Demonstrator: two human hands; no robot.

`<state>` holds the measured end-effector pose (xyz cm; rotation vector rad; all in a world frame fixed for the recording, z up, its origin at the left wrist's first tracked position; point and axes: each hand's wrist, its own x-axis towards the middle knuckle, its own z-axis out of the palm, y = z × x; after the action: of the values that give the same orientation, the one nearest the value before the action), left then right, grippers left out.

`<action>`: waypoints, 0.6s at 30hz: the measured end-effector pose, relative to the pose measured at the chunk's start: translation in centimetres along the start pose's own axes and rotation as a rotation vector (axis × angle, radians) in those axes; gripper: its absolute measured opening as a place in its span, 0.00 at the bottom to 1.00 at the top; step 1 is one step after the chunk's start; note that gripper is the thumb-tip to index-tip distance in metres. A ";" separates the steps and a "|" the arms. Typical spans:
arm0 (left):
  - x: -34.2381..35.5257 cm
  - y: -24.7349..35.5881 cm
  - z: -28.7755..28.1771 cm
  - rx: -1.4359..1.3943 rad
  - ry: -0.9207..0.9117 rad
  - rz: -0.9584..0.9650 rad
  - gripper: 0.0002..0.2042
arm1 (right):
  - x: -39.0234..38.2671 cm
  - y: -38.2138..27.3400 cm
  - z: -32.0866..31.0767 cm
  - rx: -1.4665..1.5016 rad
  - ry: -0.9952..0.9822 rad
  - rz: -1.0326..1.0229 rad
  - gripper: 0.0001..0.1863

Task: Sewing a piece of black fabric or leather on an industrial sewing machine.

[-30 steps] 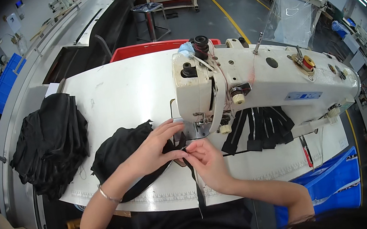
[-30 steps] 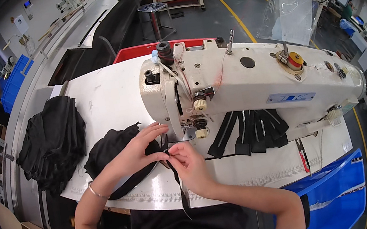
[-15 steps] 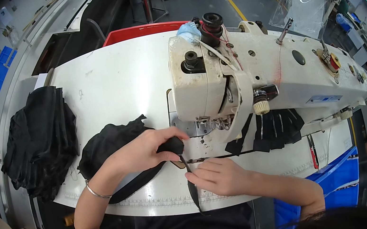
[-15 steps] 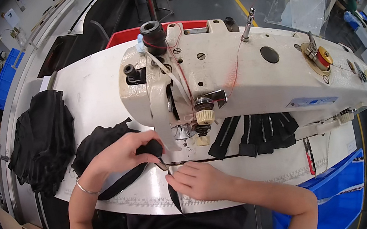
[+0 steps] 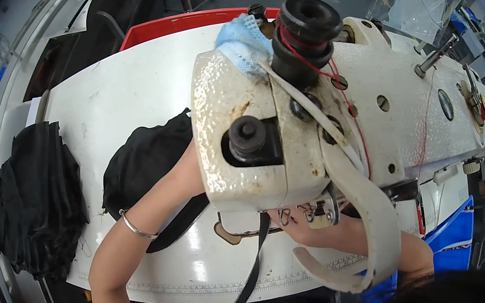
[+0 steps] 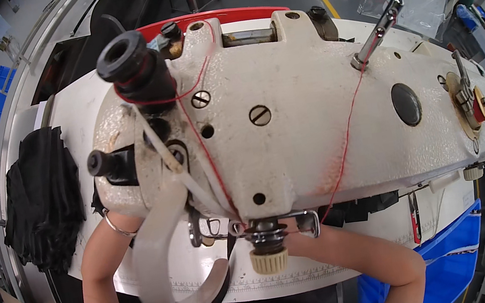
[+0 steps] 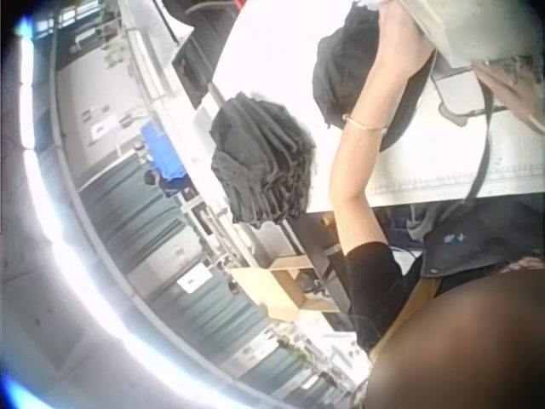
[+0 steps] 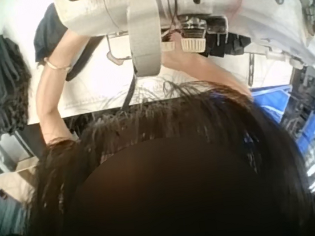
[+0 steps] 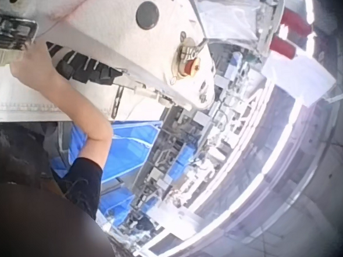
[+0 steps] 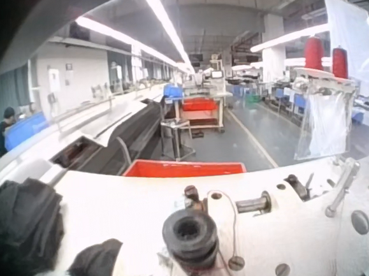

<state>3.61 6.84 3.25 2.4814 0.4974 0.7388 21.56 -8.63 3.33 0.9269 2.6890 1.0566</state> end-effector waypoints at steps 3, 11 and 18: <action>0.1 -0.7 0.7 0.036 -0.054 -0.037 0.17 | -0.6 0.4 -0.7 -0.035 -0.057 -0.012 0.19; -0.2 -1.5 1.0 0.104 -0.077 -0.063 0.17 | -0.9 0.2 -0.9 0.061 -0.019 0.010 0.20; -2.9 3.1 -2.6 0.252 -0.088 -0.110 0.17 | -0.7 -1.2 -1.2 0.163 0.086 -0.029 0.20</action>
<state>0.39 3.91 5.69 2.6779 0.7268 0.5496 21.12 -10.45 3.39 0.8825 2.8862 0.9034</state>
